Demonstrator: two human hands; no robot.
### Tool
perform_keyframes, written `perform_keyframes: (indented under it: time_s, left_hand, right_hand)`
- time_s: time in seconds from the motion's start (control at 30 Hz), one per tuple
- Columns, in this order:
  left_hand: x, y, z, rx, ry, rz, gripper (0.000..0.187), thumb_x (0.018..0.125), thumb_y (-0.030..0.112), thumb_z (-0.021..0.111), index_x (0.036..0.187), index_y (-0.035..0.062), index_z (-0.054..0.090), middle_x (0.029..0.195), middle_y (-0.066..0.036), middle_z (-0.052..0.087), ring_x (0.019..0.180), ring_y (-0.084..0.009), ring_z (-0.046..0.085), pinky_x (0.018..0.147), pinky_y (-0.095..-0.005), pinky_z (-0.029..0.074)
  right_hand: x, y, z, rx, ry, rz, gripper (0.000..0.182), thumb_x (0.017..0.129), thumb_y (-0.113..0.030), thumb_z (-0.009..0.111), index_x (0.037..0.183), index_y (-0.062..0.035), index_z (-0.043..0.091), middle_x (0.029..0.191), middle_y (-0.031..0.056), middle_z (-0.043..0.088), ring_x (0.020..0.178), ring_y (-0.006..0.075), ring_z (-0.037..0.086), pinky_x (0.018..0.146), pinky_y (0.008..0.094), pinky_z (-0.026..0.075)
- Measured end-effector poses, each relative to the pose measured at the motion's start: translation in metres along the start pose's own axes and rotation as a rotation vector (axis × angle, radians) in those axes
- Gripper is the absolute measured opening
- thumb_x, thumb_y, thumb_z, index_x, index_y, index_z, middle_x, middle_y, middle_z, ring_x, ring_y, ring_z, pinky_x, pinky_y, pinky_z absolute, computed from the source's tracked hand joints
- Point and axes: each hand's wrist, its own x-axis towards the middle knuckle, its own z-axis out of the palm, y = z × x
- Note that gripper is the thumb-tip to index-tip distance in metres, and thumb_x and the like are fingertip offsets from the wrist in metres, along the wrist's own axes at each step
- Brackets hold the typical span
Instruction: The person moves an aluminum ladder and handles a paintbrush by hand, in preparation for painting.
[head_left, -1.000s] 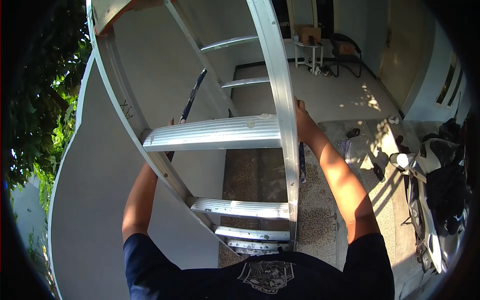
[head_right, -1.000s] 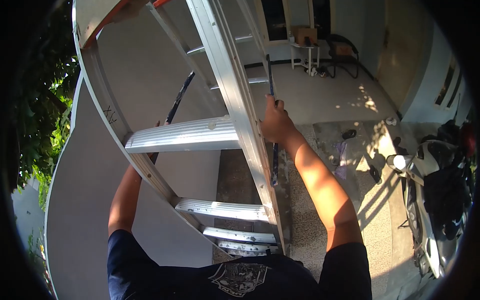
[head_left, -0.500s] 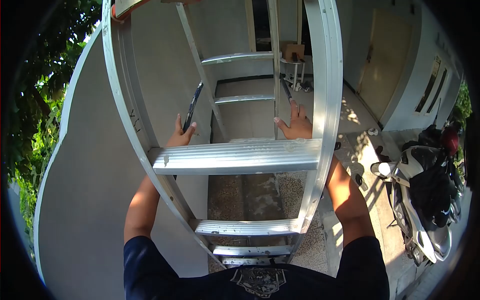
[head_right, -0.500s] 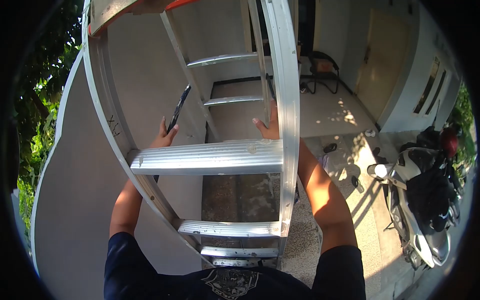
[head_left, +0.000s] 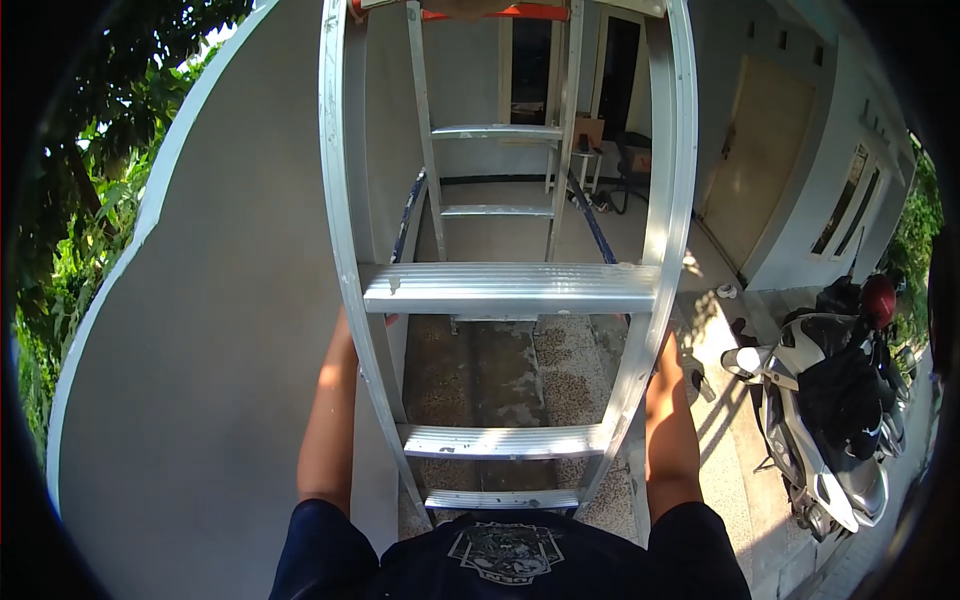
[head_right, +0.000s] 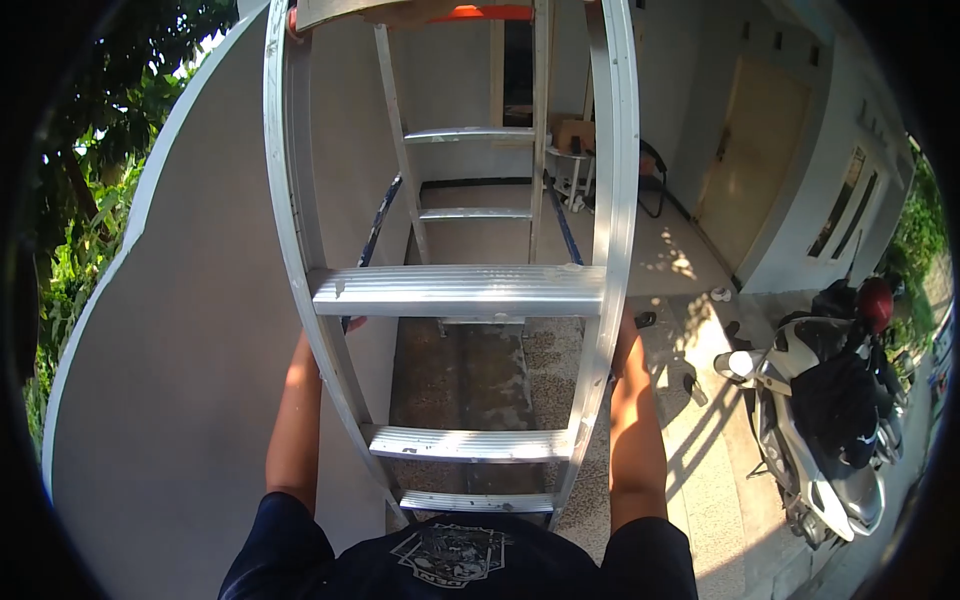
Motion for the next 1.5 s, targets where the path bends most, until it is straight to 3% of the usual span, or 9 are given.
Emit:
perform_keyframes:
  time_s: [0.1,0.23,0.33,0.47,0.97,1.13,1.2,1.37,1.5]
  left_hand:
    - [-0.081,-0.032,-0.029,-0.024,-0.085,0.048,0.078,0.095,0.069,0.023,0.132,0.0065,0.050,0.120,-0.018,0.062,0.102,-0.0307,0.065,0.085,-0.0448,0.052]
    - [-0.137,-0.083,-0.028,0.040,-0.217,0.080,0.081,0.096,0.068,0.017,0.120,0.0011,0.055,0.106,-0.019,0.065,0.100,-0.0286,0.064,0.083,-0.0417,0.051]
    - [-0.135,-0.110,-0.020,0.047,-0.084,0.175,0.081,0.096,0.069,0.015,0.103,0.0003,0.059,0.087,-0.015,0.063,0.083,-0.0254,0.063,0.074,-0.0378,0.050]
    - [-0.136,-0.113,-0.012,0.028,0.062,0.236,0.078,0.096,0.069,0.017,0.085,0.0028,0.056,0.067,-0.009,0.053,0.061,-0.0215,0.053,0.061,-0.0345,0.045]
    - [-0.144,-0.102,0.002,0.112,0.145,0.284,0.075,0.098,0.065,0.015,0.081,0.0034,0.054,0.066,-0.007,0.052,0.060,-0.0187,0.050,0.058,-0.0330,0.043]
    - [-0.147,-0.103,0.003,0.024,0.095,0.309,0.061,0.101,0.056,0.015,0.103,0.0058,0.049,0.069,-0.009,0.053,0.060,-0.0198,0.051,0.058,-0.0347,0.044]
    - [-0.155,-0.094,0.018,0.025,0.134,0.357,0.059,0.101,0.055,0.015,0.105,0.0064,0.047,0.070,-0.009,0.053,0.060,-0.0204,0.051,0.058,-0.0348,0.044]
    - [-0.153,-0.074,0.045,-0.043,0.171,0.430,0.057,0.101,0.053,0.015,0.106,0.0055,0.046,0.071,-0.011,0.054,0.061,-0.0217,0.051,0.058,-0.0355,0.044]
    - [-0.145,-0.058,0.046,-0.017,0.173,0.481,0.061,0.101,0.056,0.015,0.102,0.0039,0.048,0.071,-0.011,0.055,0.062,-0.0220,0.052,0.059,-0.0361,0.044]
  right_hand:
    - [-0.079,0.009,-0.007,0.273,0.080,0.237,0.061,0.101,-0.054,0.032,0.137,-0.0061,0.042,0.117,0.0140,0.060,0.110,0.0330,0.060,0.091,0.0472,0.051]
    - [-0.175,0.058,-0.019,0.148,-0.016,0.282,0.085,0.095,-0.070,0.021,0.139,-0.0006,0.040,0.124,0.0220,0.058,0.113,0.0334,0.059,0.094,0.0468,0.048]
    - [-0.191,0.083,-0.004,-0.030,0.109,0.161,0.078,0.097,-0.067,0.020,0.103,-0.0025,0.063,0.090,0.0107,0.067,0.084,0.0199,0.064,0.079,0.0358,0.052]
    - [-0.185,0.119,-0.017,-0.045,0.197,0.060,0.074,0.099,-0.061,0.019,0.094,-0.0026,0.063,0.080,0.0091,0.066,0.072,0.0181,0.063,0.069,0.0322,0.051]
    - [-0.170,0.131,-0.019,0.107,0.250,0.021,0.053,0.096,-0.045,0.031,0.084,-0.0019,0.060,0.069,0.0100,0.062,0.058,0.0202,0.060,0.055,0.0335,0.049]
    - [-0.170,0.110,-0.023,0.067,0.343,0.058,0.054,0.095,-0.046,0.029,0.085,-0.0015,0.058,0.070,0.0127,0.063,0.062,0.0240,0.064,0.060,0.0358,0.053]
    - [-0.161,0.108,-0.032,0.020,0.264,-0.038,0.061,0.099,-0.051,0.026,0.091,-0.0006,0.059,0.075,0.0137,0.064,0.069,0.0275,0.067,0.065,0.0404,0.056]
    - [-0.136,0.103,-0.045,-0.064,0.152,-0.188,0.037,0.102,-0.039,0.034,0.107,-0.0037,0.046,0.087,0.0127,0.061,0.074,0.0281,0.065,0.068,0.0433,0.056]
    - [-0.131,0.079,-0.023,0.006,0.189,-0.086,0.069,0.099,-0.058,0.016,0.096,-0.0016,0.057,0.079,0.0133,0.063,0.075,0.0265,0.064,0.075,0.0400,0.053]
